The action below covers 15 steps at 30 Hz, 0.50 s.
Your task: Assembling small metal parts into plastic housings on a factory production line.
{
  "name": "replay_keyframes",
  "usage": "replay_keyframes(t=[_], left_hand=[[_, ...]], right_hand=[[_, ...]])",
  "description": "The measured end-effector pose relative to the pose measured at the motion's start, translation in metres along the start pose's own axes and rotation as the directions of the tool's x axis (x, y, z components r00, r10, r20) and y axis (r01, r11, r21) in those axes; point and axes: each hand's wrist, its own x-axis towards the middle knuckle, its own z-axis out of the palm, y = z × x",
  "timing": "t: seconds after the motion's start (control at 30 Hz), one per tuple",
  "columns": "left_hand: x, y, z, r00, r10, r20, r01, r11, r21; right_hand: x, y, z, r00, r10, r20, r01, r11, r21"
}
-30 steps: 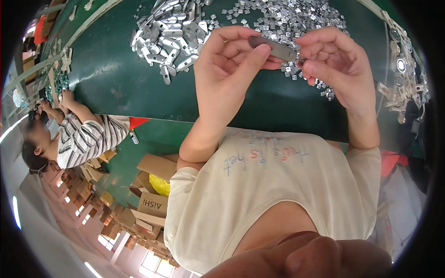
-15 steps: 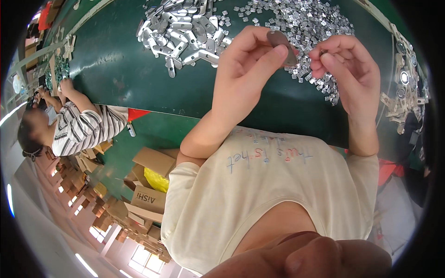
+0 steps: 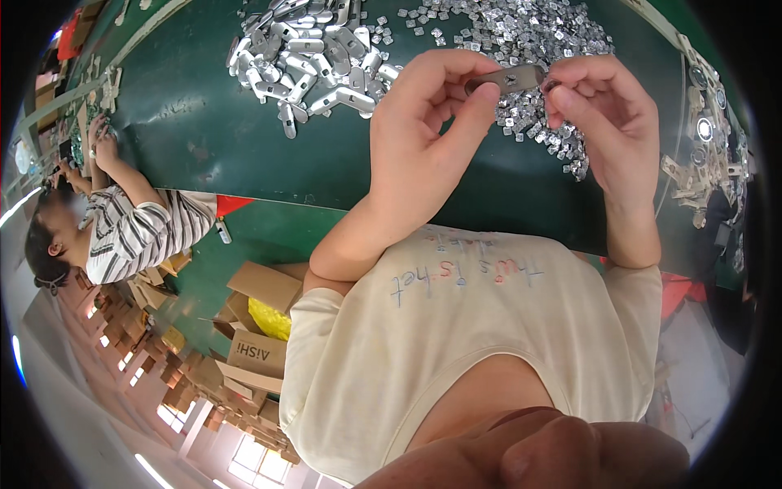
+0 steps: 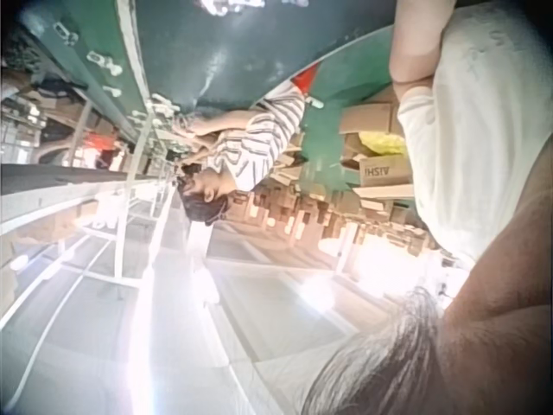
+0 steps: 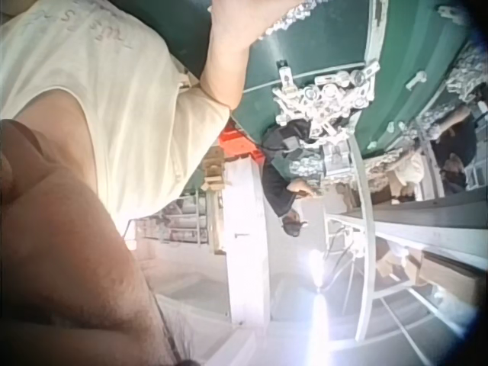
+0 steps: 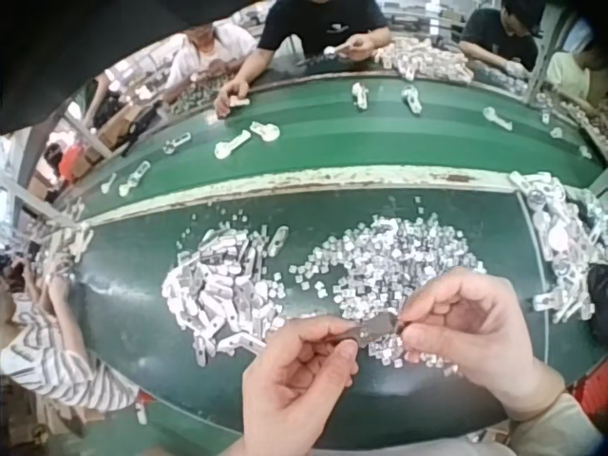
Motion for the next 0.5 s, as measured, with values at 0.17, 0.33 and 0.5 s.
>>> replay_keyframes(t=[0.17,0.33,0.5], left_hand=[[0.000,0.006,-0.002,1.000,0.008,0.009,-0.009,0.994,0.108],[-0.003,0.003,0.000,1.000,0.017,-0.015,-0.015,0.996,0.089],[-0.008,-0.001,0.004,0.996,0.063,0.058,-0.071,0.985,0.159]], right_hand=[[0.000,-0.002,0.002,1.000,-0.002,-0.027,0.002,1.000,0.013],[0.002,0.003,0.002,0.987,-0.148,0.057,0.154,0.979,-0.130],[-0.004,0.011,0.001,0.983,-0.146,0.115,0.162,0.977,-0.138]])
